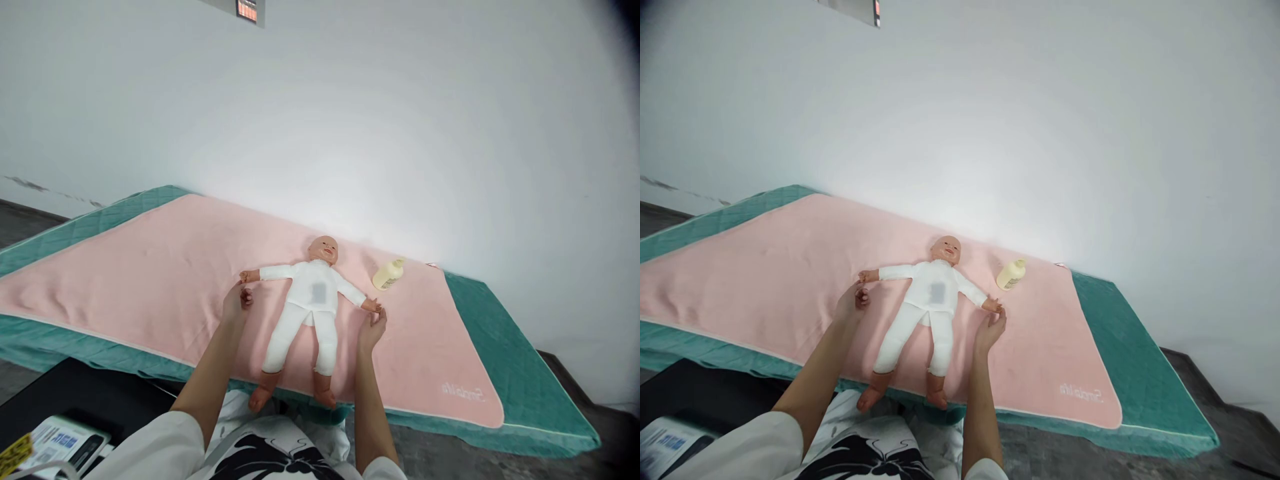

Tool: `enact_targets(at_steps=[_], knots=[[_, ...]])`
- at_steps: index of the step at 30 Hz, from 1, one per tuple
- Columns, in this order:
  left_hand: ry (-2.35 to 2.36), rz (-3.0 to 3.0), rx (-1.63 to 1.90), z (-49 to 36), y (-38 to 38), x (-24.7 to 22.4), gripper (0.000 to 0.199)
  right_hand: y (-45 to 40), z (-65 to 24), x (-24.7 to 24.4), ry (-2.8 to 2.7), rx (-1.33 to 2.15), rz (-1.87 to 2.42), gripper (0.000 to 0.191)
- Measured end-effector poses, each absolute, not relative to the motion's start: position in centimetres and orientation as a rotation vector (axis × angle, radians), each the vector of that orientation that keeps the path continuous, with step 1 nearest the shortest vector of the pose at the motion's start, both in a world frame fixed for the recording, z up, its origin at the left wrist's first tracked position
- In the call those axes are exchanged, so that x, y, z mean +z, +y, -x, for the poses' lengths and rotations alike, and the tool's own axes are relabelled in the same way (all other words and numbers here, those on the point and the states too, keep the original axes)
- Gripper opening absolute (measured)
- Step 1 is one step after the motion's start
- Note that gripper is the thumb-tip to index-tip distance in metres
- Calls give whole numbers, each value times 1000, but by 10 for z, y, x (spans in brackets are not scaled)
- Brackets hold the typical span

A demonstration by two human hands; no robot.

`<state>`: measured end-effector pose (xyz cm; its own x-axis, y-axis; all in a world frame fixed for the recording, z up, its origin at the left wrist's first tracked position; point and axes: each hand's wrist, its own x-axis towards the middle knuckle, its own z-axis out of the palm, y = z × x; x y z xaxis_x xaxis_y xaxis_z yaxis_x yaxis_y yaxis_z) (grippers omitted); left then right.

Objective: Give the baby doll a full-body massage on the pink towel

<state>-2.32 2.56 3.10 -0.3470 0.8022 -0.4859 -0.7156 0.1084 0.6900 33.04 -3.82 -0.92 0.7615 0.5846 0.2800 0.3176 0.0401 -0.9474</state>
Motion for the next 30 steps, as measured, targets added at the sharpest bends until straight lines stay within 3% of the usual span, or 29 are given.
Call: enact_targets(at_steps=[6, 20, 30], knots=[[1432, -488, 1623, 15, 17, 24, 50, -42, -316, 0, -889, 140, 1502, 58], [1344, -1430, 1803, -31, 44, 53, 59, 6, -305, 30, -1249, 52, 1394, 70], [1489, -1571, 1549, -51, 113, 56, 84, 66, -308, 36, -1431, 50, 1535, 67]])
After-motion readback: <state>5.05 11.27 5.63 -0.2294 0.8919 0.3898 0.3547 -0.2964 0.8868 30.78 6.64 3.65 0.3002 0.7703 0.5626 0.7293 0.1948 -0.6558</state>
